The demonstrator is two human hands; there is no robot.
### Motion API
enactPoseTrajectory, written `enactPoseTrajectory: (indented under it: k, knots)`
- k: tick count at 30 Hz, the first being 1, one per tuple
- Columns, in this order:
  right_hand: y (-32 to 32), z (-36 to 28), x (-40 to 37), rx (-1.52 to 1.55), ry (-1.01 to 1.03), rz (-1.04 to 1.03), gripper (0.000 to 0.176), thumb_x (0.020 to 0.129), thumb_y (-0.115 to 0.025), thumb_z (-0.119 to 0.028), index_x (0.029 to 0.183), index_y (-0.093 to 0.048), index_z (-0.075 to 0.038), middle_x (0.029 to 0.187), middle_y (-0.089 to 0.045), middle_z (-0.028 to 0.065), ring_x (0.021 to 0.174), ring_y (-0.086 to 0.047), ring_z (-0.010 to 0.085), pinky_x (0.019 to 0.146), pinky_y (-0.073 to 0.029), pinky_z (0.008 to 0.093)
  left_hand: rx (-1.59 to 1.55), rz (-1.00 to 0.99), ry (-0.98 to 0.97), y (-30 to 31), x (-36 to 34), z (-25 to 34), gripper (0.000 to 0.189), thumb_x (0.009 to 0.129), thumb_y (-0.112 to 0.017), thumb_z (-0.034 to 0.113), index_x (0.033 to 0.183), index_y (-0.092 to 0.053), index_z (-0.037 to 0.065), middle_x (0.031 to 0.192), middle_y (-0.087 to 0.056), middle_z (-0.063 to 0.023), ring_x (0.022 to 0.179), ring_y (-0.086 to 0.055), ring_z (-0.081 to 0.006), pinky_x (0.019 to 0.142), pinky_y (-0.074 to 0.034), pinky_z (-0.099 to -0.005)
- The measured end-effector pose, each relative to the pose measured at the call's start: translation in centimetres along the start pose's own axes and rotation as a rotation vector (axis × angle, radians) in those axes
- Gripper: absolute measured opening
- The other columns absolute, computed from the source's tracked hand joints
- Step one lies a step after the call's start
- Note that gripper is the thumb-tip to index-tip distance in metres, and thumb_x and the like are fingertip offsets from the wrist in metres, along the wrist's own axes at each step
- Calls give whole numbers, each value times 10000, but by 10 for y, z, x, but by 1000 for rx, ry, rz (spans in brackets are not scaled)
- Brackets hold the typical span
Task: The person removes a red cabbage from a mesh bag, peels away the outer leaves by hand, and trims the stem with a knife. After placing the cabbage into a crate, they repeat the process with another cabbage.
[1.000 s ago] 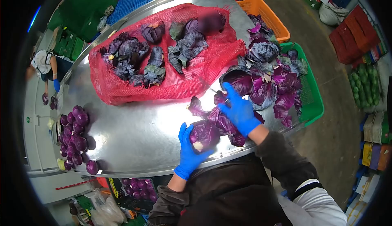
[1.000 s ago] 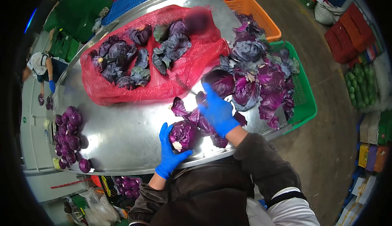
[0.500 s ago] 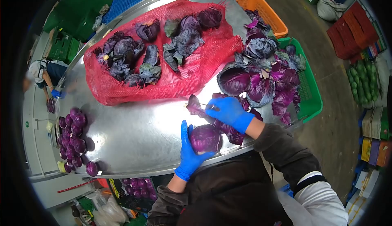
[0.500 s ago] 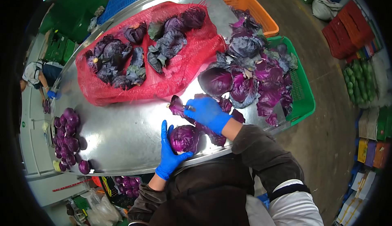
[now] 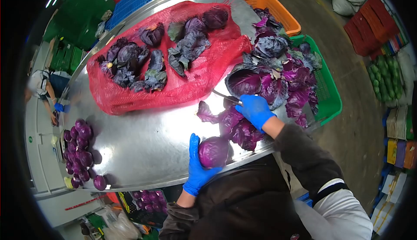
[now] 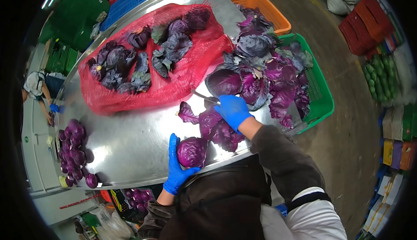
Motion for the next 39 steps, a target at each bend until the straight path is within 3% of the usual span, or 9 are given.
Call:
enactPoseTrajectory:
  k: [3, 7, 16, 25, 27, 30, 33, 37, 39]
  knots:
    - [13, -37, -44, 278, 293, 274, 363, 809, -634, -276, 1126, -581, -109, 1128, -608, 113, 857, -645, 309, 683, -526, 412, 1, -70, 60, 6, -1, -9, 1114, 576, -876, 274, 1458, -242, 30, 1423, -359, -172, 1293, -402, -302, 1078, -348, -390]
    - [-9, -73, -77, 482, 852, 138, 521, 721, -706, -158, 1210, -541, -228, 1003, -571, 53, 803, -634, 261, 626, -530, 362, -183, -42, 178, 5, 16, -24, 1007, 604, -861, 250, 1428, -322, 36, 1361, -435, -144, 1252, -446, -269, 1077, -357, -388]
    - [-8, -68, -61, 452, 580, -115, 467, 786, -692, -231, 1230, -549, -214, 989, -602, 36, 866, -643, 251, 717, -534, 375, -570, -6, 356, 10, 47, -36, 786, 712, -748, 39, 1405, -377, 53, 1310, -490, -112, 1158, -518, -202, 1000, -435, -331]
    - [0, -67, -31, 199, 801, -211, 391, 779, -684, -301, 1107, -562, -125, 1026, -546, 83, 848, -620, 288, 692, -504, 398, -338, 14, 240, 8, 63, -29, 675, 734, -740, 59, 1348, -459, 54, 1210, -564, -108, 1073, -568, -186, 946, -463, -314]
    - [2, -60, -31, 370, 782, -254, 410, 784, -685, -333, 1108, -563, -113, 1069, -547, 72, 863, -621, 296, 692, -506, 390, -517, 60, 646, 12, 61, -24, 565, 787, -680, 76, 1316, -487, 31, 1160, -594, -101, 1048, -581, -188, 946, -461, -312]
    - [15, -50, -40, 584, 807, -97, 379, 757, -735, -240, 1079, -596, -95, 1035, -598, 67, 883, -630, 254, 742, -505, 335, -807, 87, 409, 2, 60, -83, 470, 841, -605, 161, 1280, -512, 20, 1130, -617, -113, 1060, -588, -216, 953, -465, -347]
    - [19, -17, -31, 745, 779, -14, 371, 741, -753, -173, 1074, -614, -85, 963, -613, 61, 873, -639, 226, 748, -504, 319, -1250, 217, 603, -1, 49, -79, 451, 866, -543, 235, 1258, -521, 12, 1169, -607, -137, 1067, -595, -252, 968, -462, -401]
    - [29, 54, -13, 828, 183, 26, 315, 757, -744, -177, 1034, -623, -91, 949, -633, 72, 830, -654, 224, 728, -522, 326, -1201, 233, 413, 2, 51, -55, 482, 876, -533, 345, 1220, -521, 8, 1208, -580, -181, 1033, -620, -304, 929, -501, -483]
    - [48, 53, -14, 336, 123, 175, 333, 759, -722, -164, 1062, -600, -97, 964, -633, 91, 829, -653, 225, 746, -526, 324, -738, 202, 277, 6, 45, -74, 610, 835, -572, 469, 1298, -488, 82, 1287, -544, -134, 1155, -553, -297, 1024, -422, -482]
Point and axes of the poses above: each hand's wrist, its own x-axis towards the middle knuckle, its own y-axis out of the back of the hand, z = x × y, the point moved 4 cm from there along x, towards the middle knuckle
